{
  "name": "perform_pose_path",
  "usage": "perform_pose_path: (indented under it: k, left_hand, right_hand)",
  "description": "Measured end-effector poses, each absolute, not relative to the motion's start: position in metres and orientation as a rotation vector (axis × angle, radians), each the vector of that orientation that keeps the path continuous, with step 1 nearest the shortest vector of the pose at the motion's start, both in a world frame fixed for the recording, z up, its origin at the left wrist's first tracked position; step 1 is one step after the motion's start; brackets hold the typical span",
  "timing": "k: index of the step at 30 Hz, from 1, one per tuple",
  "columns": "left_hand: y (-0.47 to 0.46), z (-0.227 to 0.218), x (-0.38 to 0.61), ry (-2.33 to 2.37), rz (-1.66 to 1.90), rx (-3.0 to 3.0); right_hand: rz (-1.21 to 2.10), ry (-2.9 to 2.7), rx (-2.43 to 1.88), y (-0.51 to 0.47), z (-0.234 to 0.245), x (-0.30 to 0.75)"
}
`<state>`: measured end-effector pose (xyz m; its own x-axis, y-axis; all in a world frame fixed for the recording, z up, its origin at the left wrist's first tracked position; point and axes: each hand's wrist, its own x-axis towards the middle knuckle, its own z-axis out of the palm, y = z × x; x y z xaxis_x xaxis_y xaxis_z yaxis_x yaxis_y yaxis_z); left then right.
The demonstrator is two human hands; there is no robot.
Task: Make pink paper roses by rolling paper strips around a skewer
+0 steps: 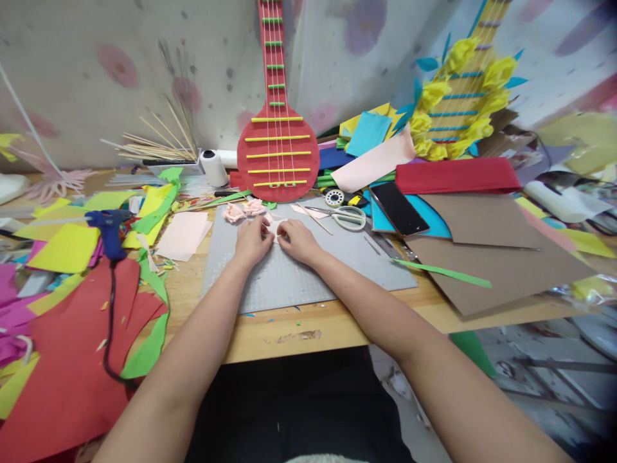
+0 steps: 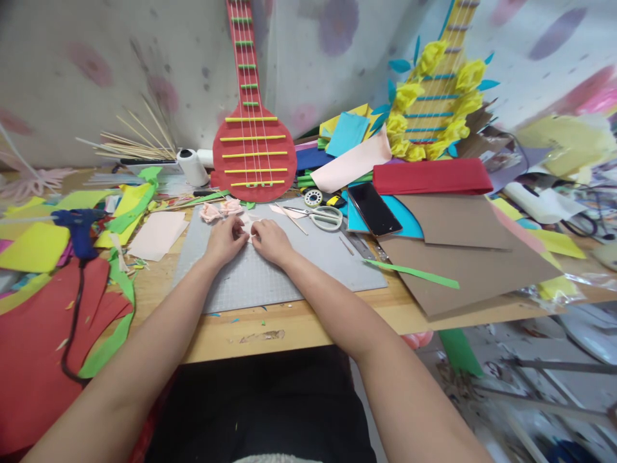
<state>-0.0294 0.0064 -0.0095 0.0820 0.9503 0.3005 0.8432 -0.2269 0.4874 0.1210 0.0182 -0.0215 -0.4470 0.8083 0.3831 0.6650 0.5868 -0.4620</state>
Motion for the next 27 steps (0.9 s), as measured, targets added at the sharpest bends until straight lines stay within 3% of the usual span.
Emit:
perform_pose_path:
  k: [27]
  left_hand:
    - [-0.0002,-0.0095,-0.0367,1.922,0.693,2.38]
  right_hand:
    - [0.285,-2.335,-1.193,0.0136,-0.0207,0.1205]
